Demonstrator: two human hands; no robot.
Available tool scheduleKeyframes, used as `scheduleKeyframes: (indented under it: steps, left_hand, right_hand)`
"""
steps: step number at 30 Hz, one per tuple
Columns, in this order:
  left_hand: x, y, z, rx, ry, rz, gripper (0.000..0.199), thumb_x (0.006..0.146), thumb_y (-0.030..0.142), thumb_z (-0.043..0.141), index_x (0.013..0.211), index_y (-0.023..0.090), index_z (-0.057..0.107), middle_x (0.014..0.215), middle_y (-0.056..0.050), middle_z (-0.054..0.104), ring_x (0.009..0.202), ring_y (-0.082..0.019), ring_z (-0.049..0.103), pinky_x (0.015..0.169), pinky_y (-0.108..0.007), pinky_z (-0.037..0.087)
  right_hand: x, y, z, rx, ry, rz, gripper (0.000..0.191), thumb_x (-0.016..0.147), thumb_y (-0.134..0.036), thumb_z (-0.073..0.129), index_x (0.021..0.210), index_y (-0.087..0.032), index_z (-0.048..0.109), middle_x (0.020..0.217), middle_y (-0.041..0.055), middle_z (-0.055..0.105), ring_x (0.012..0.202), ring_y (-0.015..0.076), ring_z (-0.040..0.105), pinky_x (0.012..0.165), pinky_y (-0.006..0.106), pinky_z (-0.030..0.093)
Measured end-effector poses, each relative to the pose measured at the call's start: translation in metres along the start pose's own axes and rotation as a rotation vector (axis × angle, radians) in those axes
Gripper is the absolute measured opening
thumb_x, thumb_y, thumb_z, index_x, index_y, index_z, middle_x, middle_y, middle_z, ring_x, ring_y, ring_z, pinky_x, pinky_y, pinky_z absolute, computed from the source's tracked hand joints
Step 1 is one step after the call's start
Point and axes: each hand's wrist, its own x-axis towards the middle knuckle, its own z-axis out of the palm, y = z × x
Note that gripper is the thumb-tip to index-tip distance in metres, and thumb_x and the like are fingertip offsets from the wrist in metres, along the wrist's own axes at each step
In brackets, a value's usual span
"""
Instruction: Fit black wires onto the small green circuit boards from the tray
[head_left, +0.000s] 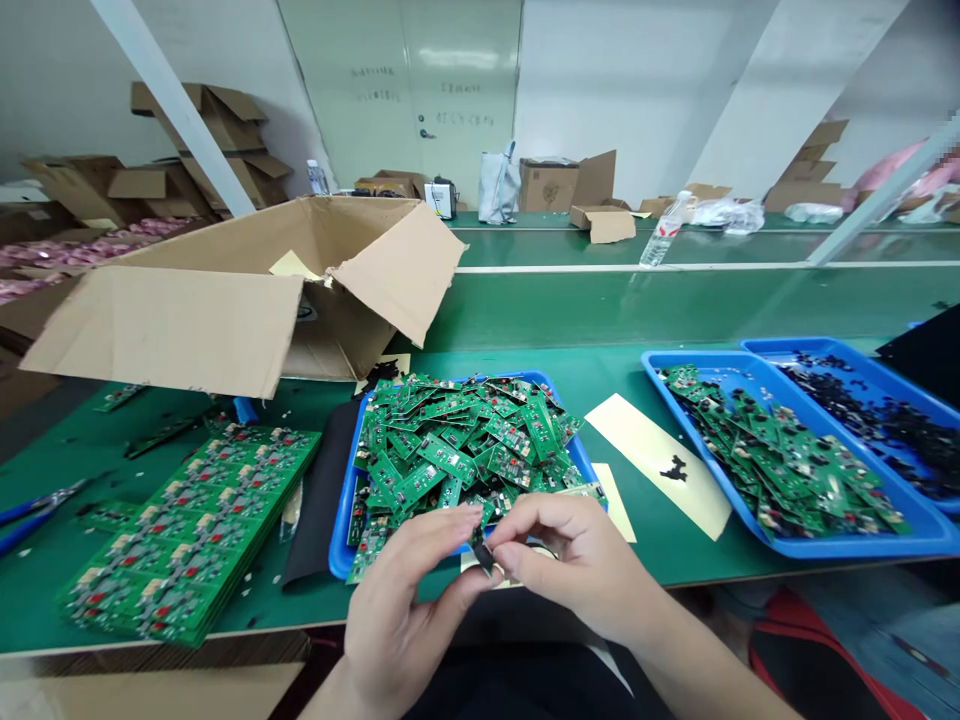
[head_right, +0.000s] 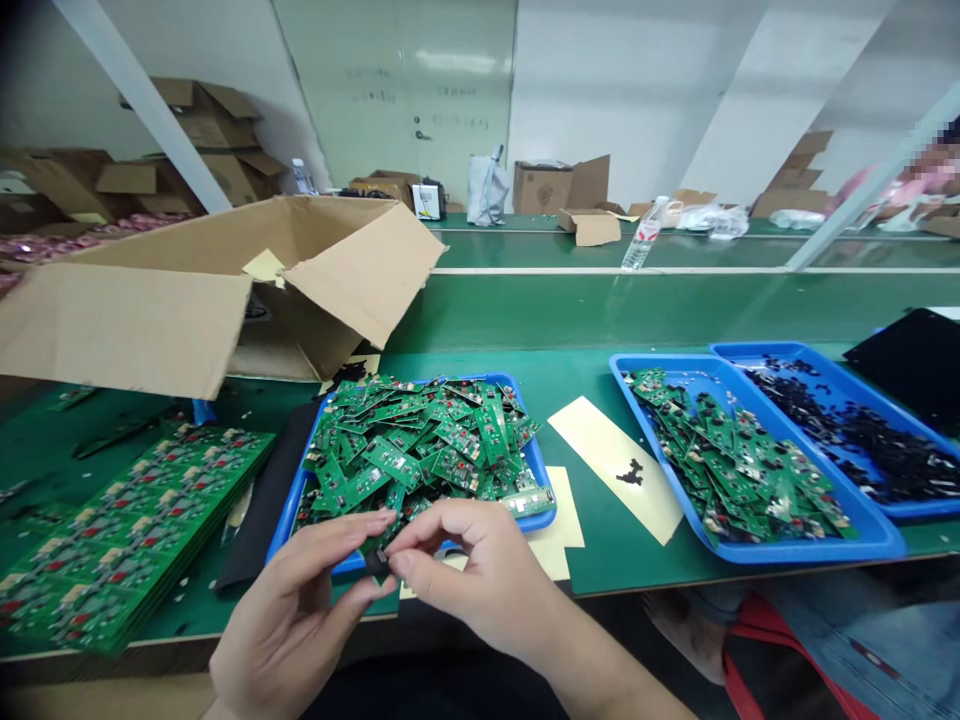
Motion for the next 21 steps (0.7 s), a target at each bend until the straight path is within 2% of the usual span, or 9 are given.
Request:
scheduleKeyframes:
  steps: [2, 6, 11, 15, 21]
  left_hand:
    - [-0.002, 0.002, 0.002, -0.095, 0.024, -0.060, 0.045, 0.078, 0.008, 0.066, 0.118, 0.027, 0.057, 0.107, -0.001, 0.069, 0.101, -0.014, 0.064, 0.090, -0.023, 0.054]
    - [-0.002, 0.011, 0.008, -0.215, 0.077, -0.213, 0.045, 0.081, 0.008, 0.061, 0.119, 0.032, 0.056, 0.106, 0.002, 0.068, 0.098, -0.011, 0.066, 0.085, -0.018, 0.055]
    - [-0.001, 0.017, 0.009, 0.002, 0.042, -0.181, 0.037, 0.083, 0.010, 0.058, 0.115, 0.028, 0.059, 0.105, -0.001, 0.071, 0.095, -0.014, 0.068, 0.086, -0.023, 0.055]
    - [0.002, 0.015, 0.007, 0.163, 0.047, -0.138, 0.029, 0.081, 0.012, 0.059, 0.108, 0.023, 0.061, 0.095, -0.002, 0.074, 0.083, -0.015, 0.072, 0.078, -0.022, 0.059]
    - [0.010, 0.018, 0.004, 0.216, -0.049, -0.123, 0.030, 0.082, 0.011, 0.056, 0.110, 0.022, 0.060, 0.098, -0.003, 0.075, 0.077, -0.012, 0.073, 0.072, -0.015, 0.058]
  right_hand:
    - [0.000, 0.000, 0.001, -0.082, 0.003, -0.086, 0.007, 0.080, -0.021, 0.061, 0.078, -0.018, 0.066, 0.073, 0.0011, 0.067, 0.068, 0.0136, 0.061, 0.065, 0.025, 0.048]
    - [0.000, 0.000, 0.004, -0.288, 0.071, -0.351, 0.011, 0.085, -0.020, 0.055, 0.080, -0.019, 0.065, 0.073, 0.0013, 0.065, 0.068, 0.0142, 0.060, 0.065, 0.025, 0.049]
    - [-0.001, -0.002, 0.007, -0.498, 0.142, -0.547, 0.012, 0.088, -0.016, 0.052, 0.082, -0.019, 0.062, 0.073, 0.0025, 0.063, 0.069, 0.0145, 0.060, 0.063, 0.025, 0.048]
    - [-0.001, -0.006, 0.009, -0.663, 0.132, -0.580, 0.014, 0.089, -0.012, 0.048, 0.083, -0.018, 0.059, 0.074, 0.0047, 0.064, 0.070, 0.0164, 0.060, 0.065, 0.029, 0.049]
    - [-0.003, -0.011, 0.007, -0.753, 0.113, -0.548, 0.017, 0.091, -0.010, 0.044, 0.086, -0.016, 0.059, 0.079, 0.0083, 0.064, 0.071, 0.0180, 0.059, 0.064, 0.030, 0.049]
